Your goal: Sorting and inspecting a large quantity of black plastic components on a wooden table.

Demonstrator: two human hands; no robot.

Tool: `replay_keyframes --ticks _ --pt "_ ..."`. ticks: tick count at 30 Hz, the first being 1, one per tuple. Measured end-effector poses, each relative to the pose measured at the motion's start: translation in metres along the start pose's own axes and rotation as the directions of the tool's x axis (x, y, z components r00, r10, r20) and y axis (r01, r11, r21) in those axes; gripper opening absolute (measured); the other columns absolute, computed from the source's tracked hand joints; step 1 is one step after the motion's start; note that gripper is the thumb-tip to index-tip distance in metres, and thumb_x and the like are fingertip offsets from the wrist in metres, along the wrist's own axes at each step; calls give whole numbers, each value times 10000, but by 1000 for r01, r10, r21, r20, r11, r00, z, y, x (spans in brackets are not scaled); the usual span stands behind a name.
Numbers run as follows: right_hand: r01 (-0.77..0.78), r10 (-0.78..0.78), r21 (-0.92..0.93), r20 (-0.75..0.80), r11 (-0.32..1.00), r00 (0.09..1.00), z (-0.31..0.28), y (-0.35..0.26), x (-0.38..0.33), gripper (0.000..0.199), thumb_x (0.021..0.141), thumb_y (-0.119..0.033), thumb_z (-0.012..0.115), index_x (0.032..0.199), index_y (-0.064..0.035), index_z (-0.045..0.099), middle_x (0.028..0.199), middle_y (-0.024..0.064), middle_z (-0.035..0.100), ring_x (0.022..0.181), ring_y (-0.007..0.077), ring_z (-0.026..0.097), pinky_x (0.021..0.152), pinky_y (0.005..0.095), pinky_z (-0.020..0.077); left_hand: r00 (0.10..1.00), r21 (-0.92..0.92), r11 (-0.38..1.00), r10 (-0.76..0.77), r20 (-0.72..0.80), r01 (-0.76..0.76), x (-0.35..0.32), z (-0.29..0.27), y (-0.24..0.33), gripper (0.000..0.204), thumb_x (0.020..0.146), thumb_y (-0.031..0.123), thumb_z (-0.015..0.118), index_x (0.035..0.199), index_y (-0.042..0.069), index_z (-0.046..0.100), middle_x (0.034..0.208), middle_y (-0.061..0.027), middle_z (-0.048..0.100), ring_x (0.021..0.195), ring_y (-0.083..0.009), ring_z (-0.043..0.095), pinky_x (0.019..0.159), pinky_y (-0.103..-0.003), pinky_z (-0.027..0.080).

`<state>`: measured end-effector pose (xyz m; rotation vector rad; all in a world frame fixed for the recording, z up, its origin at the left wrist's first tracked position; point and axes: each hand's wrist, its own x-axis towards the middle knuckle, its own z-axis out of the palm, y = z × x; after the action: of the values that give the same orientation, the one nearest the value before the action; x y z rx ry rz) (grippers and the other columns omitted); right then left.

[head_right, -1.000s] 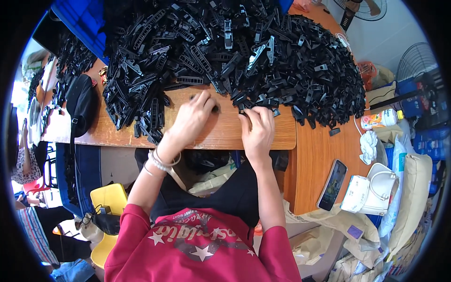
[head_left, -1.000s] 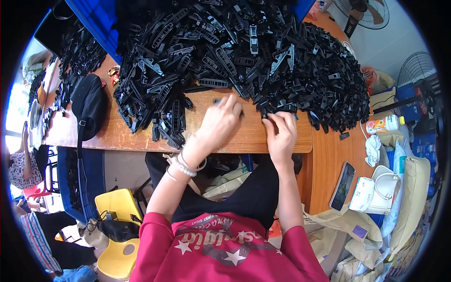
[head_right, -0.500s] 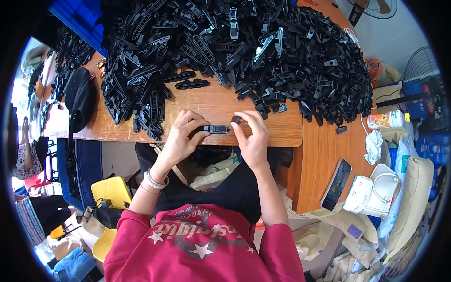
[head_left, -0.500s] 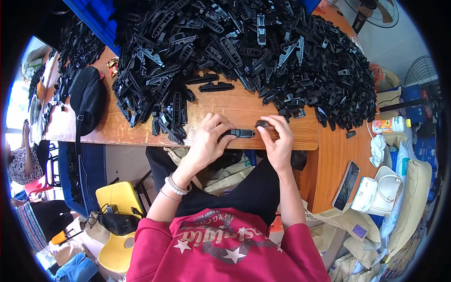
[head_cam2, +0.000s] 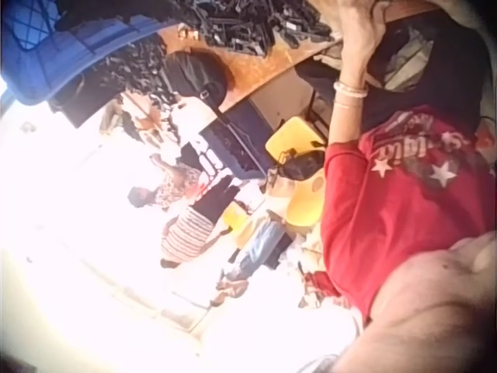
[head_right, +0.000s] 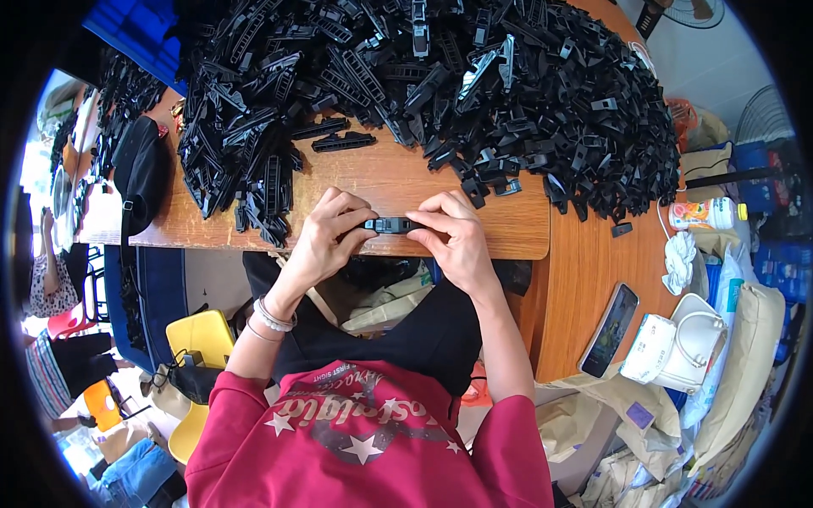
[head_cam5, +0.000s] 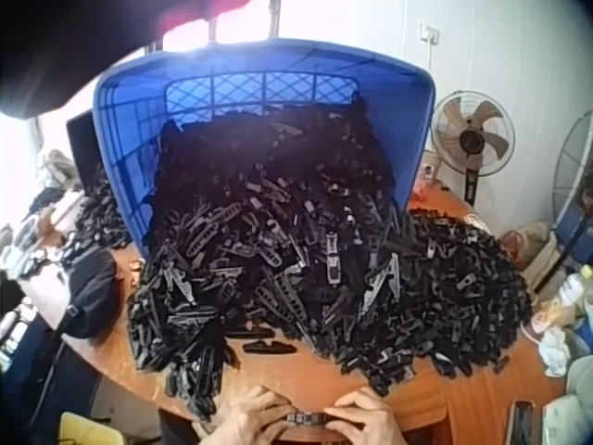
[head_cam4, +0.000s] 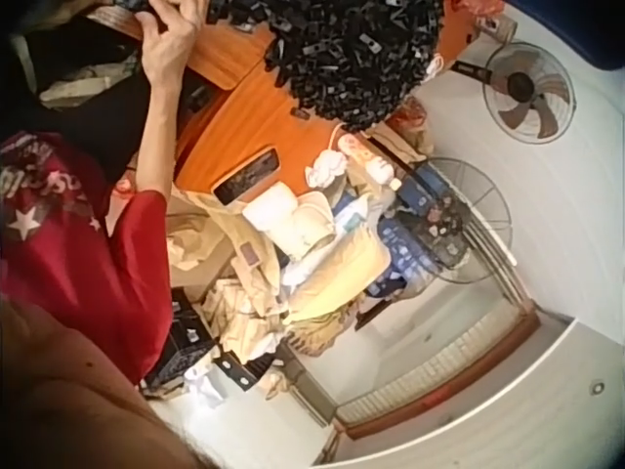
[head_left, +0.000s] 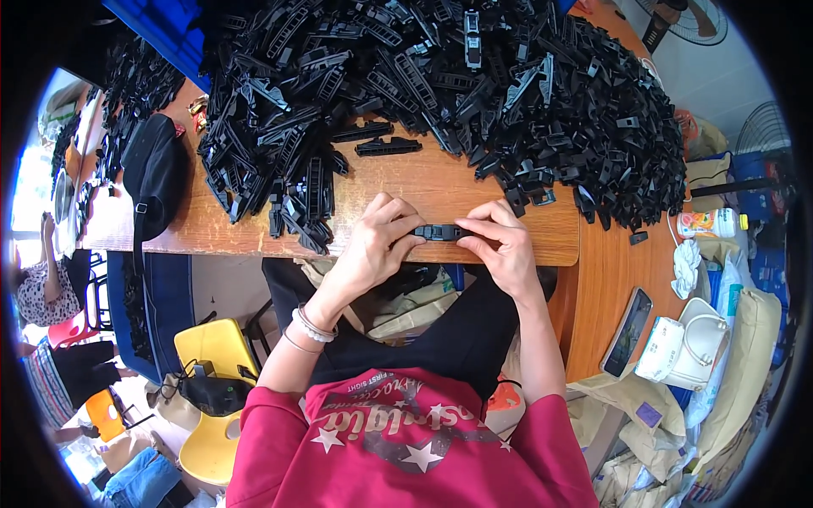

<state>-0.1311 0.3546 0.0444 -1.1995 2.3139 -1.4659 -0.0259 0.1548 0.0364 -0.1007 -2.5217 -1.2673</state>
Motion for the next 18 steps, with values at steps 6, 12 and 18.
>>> replay_keyframes --ticks 6,12,18 --pt "-26 24 55 34 998 999 8 -6 -2 251 723 14 763 971 21 725 932 82 591 875 233 557 743 328 467 996 30 996 87 3 -87 1 5 2 248 735 4 758 974 -22 695 935 -103 632 878 -265 585 772 -357 493" --pt "71 -76 43 117 997 990 24 -19 -39 247 776 3 747 1020 9 709 983 111 629 920 247 620 819 326 486 994 216 976 60 -94 -38 37 -10 -5 440 764 176 781 1118 -37 629 1125 -212 580 988 -361 623 852 -403 525" --pt "-215 -60 -500 -478 839 876 1 13 -6 283 809 -58 740 1065 -43 620 967 107 582 929 293 570 805 411 422 994 546 835 101 -30 -68 48 6 -12 222 783 102 712 898 7 547 943 -141 540 709 -263 648 537 -365 543"
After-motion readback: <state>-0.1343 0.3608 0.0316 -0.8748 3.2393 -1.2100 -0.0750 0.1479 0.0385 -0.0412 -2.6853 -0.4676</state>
